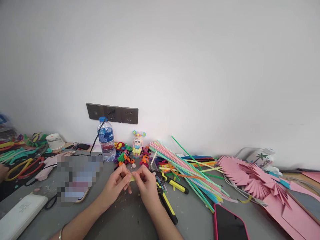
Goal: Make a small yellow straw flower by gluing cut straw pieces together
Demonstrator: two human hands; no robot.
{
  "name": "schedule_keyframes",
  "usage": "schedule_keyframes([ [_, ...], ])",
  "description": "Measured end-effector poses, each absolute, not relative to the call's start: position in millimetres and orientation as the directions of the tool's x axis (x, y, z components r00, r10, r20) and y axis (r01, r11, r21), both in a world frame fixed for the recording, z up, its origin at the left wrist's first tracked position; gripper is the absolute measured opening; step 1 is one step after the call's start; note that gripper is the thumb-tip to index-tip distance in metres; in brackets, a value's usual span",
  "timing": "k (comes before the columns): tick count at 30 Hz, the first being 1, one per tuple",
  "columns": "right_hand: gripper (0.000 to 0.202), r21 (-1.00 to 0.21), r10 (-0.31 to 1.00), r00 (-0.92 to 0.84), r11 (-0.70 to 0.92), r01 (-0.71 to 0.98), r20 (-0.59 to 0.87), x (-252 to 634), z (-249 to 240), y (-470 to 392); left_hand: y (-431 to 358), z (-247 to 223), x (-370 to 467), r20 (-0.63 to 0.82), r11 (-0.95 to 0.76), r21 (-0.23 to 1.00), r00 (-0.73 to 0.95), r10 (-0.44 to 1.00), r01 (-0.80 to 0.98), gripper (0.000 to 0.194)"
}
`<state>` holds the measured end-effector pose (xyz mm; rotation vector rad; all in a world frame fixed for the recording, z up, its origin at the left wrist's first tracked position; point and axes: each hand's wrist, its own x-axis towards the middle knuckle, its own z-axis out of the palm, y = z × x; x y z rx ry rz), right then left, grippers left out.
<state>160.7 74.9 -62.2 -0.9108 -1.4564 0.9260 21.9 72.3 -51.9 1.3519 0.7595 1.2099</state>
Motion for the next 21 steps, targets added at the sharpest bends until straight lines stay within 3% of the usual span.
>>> schedule_keyframes([
  [8,0.020,-0.924,0.911,-0.180,0.344,-0.169,0.372,153.3,-54.4,67.8,76.1,-50.1,20.8,0.165,-0.135,0.974,0.168,0.972,-0.180,0.036],
  [21,0.020,-0.929,0.899,-0.237,0.343,-0.142,0.368,158.6,-56.9,71.2,74.7,-43.0,15.9,0.211,-0.185,0.973,0.209,0.955,-0.136,0.036],
])
